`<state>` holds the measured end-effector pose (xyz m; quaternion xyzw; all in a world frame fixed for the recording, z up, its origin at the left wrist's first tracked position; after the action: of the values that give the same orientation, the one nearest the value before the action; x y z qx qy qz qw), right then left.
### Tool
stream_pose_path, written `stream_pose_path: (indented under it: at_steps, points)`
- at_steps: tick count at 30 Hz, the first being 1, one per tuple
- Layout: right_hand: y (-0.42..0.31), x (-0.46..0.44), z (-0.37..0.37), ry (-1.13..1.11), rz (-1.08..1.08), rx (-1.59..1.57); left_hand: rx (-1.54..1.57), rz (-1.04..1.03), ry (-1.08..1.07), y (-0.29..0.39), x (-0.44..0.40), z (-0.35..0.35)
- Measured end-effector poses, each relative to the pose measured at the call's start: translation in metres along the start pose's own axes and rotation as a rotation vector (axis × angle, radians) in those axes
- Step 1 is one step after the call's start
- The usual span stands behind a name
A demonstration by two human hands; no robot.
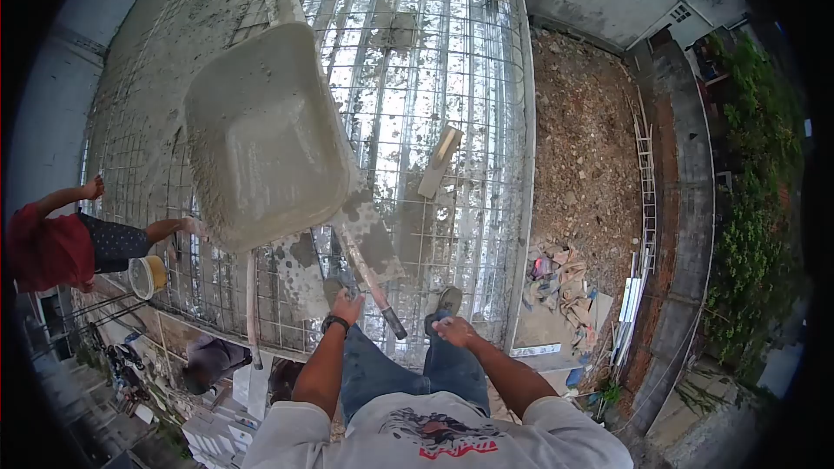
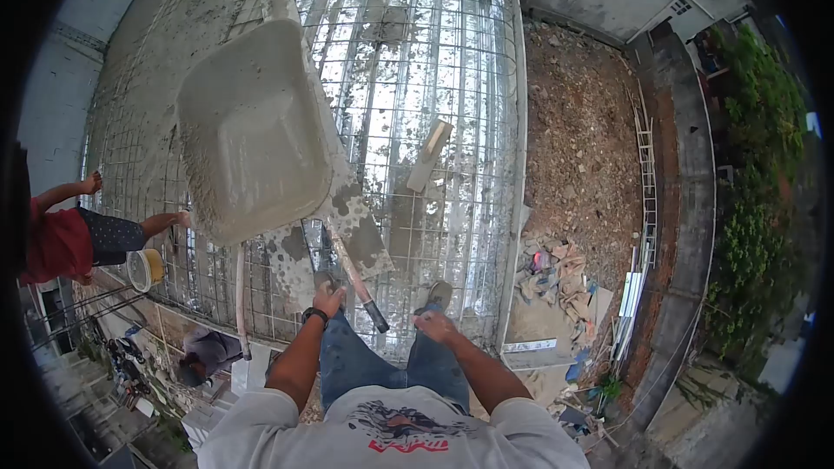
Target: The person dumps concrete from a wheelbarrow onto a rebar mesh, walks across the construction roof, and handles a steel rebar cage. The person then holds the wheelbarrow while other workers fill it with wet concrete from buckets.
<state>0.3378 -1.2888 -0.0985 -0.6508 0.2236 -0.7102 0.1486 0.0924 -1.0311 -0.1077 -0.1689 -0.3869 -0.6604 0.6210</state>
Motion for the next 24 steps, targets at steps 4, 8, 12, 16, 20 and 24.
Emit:
stream_pose_path:
  at_steps: [4,8,12,16,20,24]
  points:
    - [0.12,0.039,0.157,0.412,-0.044,0.034,-0.491,0.114,0.114,0.07,0.009,-0.079]
    - [0.269,0.084,0.279,0.614,-0.117,-0.107,-0.074,0.631,0.046,0.061,0.032,-0.077]
    - [0.223,0.172,0.317,0.716,-0.443,-0.506,-0.319,0.438,0.001,0.06,0.017,-0.092]
    - [0.193,0.119,0.325,0.393,-0.526,-0.288,-0.367,0.294,-0.123,0.079,0.007,-0.07]
    - [0.082,0.013,0.361,0.227,-0.303,-0.081,-0.354,0.208,-0.371,0.059,-0.047,-0.096]
    - [-0.106,-0.046,0.439,0.265,0.046,-0.333,-0.284,0.035,-0.211,0.116,-0.111,-0.086]
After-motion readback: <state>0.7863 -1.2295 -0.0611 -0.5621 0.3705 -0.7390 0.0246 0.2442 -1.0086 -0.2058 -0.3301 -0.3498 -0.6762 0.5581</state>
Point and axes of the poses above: each hand's wrist, its own x-axis away from the middle knuckle, its own z-axis out of the back of the hand, y = z × x, the point moved 10 cm from there along -x, towards the middle knuckle, and after that the axes turned 14 degrees about -x, right-handed, at the moved point
